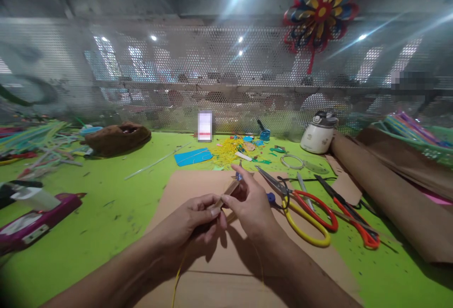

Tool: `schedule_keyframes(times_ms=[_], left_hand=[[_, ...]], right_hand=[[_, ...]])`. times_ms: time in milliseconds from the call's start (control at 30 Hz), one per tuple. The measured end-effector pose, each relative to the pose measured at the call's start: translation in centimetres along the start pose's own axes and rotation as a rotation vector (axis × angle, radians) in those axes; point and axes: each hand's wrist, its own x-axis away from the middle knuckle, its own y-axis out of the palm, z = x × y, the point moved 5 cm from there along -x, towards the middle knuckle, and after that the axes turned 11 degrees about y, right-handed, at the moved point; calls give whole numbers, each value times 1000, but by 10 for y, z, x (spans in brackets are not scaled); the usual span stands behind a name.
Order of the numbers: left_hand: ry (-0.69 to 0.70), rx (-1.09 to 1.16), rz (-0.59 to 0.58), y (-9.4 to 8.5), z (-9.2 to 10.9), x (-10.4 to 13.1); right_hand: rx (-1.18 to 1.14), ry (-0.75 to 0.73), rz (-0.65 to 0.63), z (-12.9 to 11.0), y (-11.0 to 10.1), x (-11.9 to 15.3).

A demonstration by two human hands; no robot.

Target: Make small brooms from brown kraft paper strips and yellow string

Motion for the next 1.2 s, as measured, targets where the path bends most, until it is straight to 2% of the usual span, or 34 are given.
schedule_keyframes(times_ms=[233,467,700,867,967,1067,1133,1200], left_hand=[[-14,50,32,1,-2,0],[-8,77,2,-6,-11,-3],[-1,90,44,-2,-10,-3],[10,144,27,-3,-11,-4],[14,166,32,-7,-13,-6],[41,158,67,-10,-11,-8],[59,152,107,-11,-8,-7],[63,152,164,-11,-8,-5]], right_hand=[[-73,88,-33,-2,-4,-2],[-69,115,-42,-3,-3,0],[38,18,67,0,-12,-10],[80,-3,63,1,-11,-12],[144,-10,104,-6,-12,-10],[246,-55,203,-24,-31,-15],[330,-97,286,-42,-58,-27],[432,-124,373,-62,-94,-44]])
